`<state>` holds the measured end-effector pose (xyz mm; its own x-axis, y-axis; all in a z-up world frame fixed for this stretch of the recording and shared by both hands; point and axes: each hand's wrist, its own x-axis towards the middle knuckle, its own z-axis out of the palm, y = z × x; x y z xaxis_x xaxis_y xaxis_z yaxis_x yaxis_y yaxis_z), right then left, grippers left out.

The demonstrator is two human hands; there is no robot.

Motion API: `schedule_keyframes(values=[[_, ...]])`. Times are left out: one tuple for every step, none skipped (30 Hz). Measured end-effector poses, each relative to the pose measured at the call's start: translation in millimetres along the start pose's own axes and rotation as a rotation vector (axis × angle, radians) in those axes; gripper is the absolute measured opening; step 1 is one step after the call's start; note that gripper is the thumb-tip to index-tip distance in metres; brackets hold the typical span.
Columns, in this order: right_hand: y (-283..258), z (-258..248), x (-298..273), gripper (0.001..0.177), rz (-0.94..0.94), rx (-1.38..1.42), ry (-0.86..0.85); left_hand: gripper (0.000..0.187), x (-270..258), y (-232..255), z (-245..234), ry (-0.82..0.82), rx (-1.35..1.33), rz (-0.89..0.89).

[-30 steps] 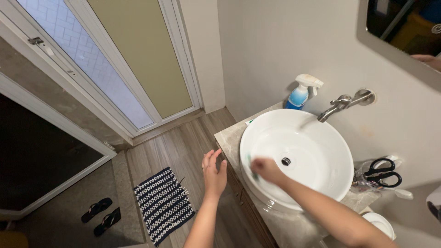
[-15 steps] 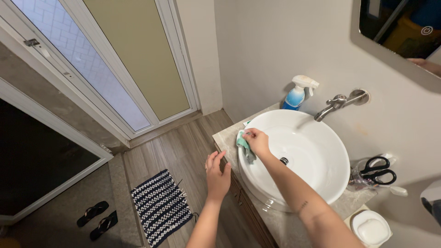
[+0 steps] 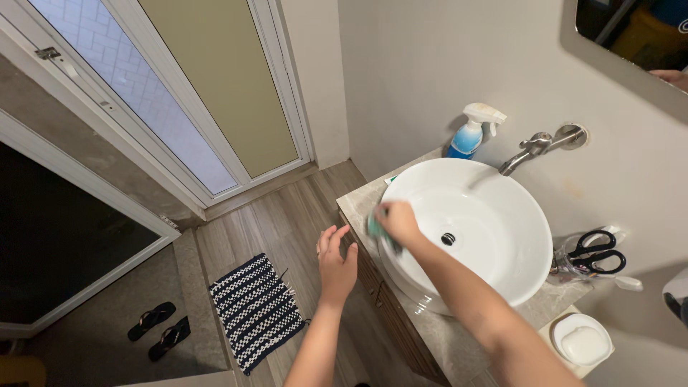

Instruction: The person sprays a cleaning solution into a white vessel sink, then wipes the basin and surrounding countertop with a green cloth. They move a toothpaste tube and a toothbrush holder aside to reach under them, then return the items after wiping. The person also wipes the faucet and the wall behind the sink.

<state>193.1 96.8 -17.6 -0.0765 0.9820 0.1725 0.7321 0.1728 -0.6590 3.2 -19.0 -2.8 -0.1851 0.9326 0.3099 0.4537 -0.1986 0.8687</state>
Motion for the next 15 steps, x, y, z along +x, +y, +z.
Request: schedule_keyframes(values=[[0.0,2.6,14.1,0.013,0.085,0.087,0.077,0.04,-2.2,1.1,-0.5,0.006,-0.004,0.009],[2.1,2.0,14.1,0.012,0.058,0.088,0.056,0.039,-4.5,2.1,-1.0,0.011,-0.009,0.019],[2.4,-0.1,11.5,0.012,0.033,0.09,0.037,0.039,-6.4,3.1,-2.1,0.009,-0.022,0.01],[0.6,-2.6,7.6,0.011,0.007,0.092,0.019,0.038,-8.1,4.1,-2.8,0.007,-0.035,0.001],[2.1,-8.8,-8.4,0.012,0.091,0.048,-0.156,0.038,-7.1,5.3,-1.5,0.007,-0.052,-0.004],[3.0,-12.3,-36.3,0.015,0.175,0.003,-0.33,0.038,-6.3,5.6,-1.6,0.008,-0.04,0.01],[7.2,-22.6,-70.9,0.02,-0.046,-0.034,-0.325,0.038,-6.0,5.8,-2.1,0.008,-0.029,0.022],[12.9,-38.4,-99.3,0.027,-0.128,-0.223,-0.393,0.039,-5.3,6.1,-2.0,0.009,-0.018,0.034],[21.1,-60.7,-134.0,0.015,-0.275,-0.173,-0.368,0.038,-6.5,6.0,-2.6,0.002,-0.028,0.033],[28.8,-84.3,-157.9,0.008,-0.129,-0.138,-0.46,0.038,-5.9,6.1,-2.6,-0.005,-0.038,0.032],[36.5,-110.0,-174.6,0.008,-0.12,-0.071,-0.476,0.037,-5.0,6.4,-3.8,-0.011,-0.047,0.035],[41.6,-128.8,-185.1,0.009,-0.174,-0.008,-0.455,0.037,-6.2,6.8,-5.8,-0.021,-0.041,0.031],[43.8,-138.9,-188.4,0.012,-0.234,0.05,-0.432,0.038,-3.6,7.7,-6.3,-0.025,-0.037,0.031],[43.0,-137.5,-184.4,0.013,-0.196,-0.015,-0.467,0.038,-1.0,8.8,-6.5,-0.03,-0.034,0.031],[40.6,-132.0,-179.4,0.014,-0.157,-0.076,-0.507,0.037,-1.1,9.3,-7.7,-0.032,-0.039,0.027]])
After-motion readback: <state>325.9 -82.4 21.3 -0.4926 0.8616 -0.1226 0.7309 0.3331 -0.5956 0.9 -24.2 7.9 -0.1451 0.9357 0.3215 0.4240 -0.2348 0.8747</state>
